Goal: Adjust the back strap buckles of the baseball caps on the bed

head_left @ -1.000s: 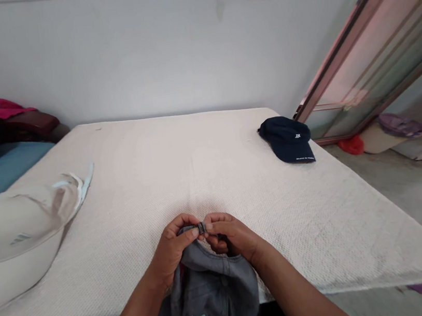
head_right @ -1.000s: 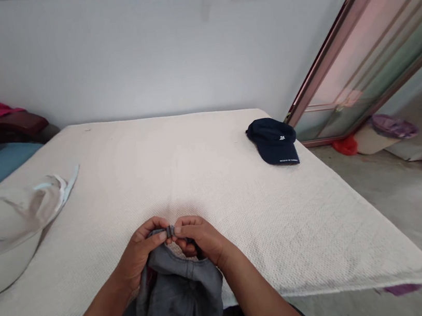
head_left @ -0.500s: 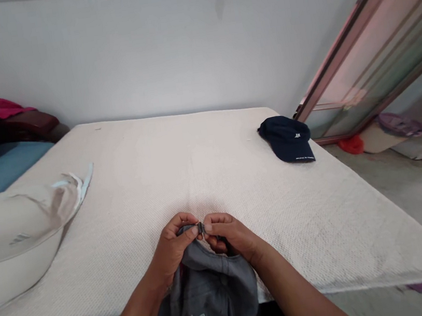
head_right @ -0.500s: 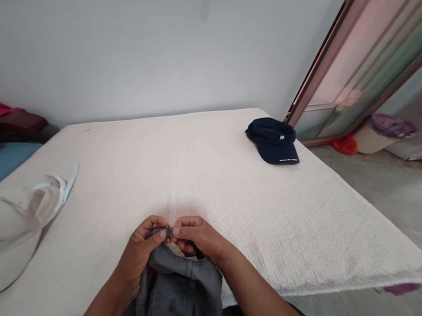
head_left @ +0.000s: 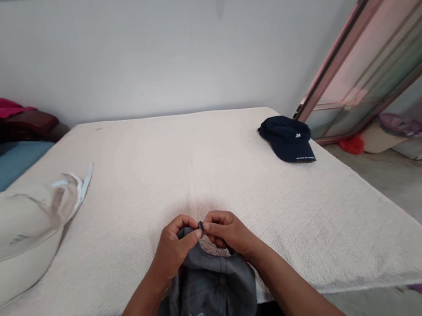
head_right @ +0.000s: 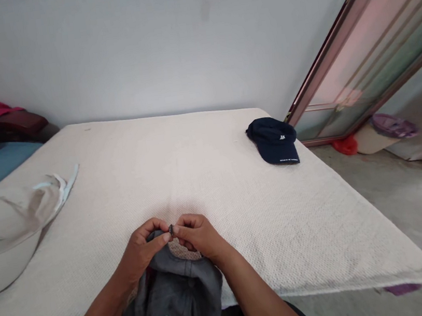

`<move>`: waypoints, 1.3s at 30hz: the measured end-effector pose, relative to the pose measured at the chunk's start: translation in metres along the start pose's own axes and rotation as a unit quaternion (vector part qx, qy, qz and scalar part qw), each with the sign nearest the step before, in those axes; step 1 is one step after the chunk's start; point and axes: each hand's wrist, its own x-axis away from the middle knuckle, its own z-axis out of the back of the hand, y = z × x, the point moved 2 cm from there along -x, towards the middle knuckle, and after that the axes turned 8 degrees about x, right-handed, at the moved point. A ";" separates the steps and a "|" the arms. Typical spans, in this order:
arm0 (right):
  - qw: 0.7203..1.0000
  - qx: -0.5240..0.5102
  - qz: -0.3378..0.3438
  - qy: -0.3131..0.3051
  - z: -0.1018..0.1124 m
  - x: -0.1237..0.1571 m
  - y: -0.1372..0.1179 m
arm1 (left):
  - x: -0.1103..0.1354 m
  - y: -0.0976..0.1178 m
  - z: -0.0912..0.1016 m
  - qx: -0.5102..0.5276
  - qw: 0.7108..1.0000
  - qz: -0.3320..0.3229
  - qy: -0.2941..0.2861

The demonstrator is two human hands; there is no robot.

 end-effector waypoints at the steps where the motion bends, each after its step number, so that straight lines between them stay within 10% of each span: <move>1: 1.000 0.008 0.004 0.002 0.000 0.000 0.000 | 0.000 0.000 0.000 -0.011 1.000 0.001 0.001; 23: 0.972 0.189 0.138 0.016 -0.003 0.000 0.000 | 0.000 -0.012 -0.003 0.155 0.978 0.139 0.016; 34: 0.982 0.117 0.146 0.028 -0.009 -0.003 0.001 | 0.000 -0.013 -0.005 0.344 0.927 0.147 -0.020; 39: 0.989 0.075 0.124 0.009 -0.011 -0.004 0.000 | 0.002 -0.011 -0.003 0.272 0.959 0.080 -0.002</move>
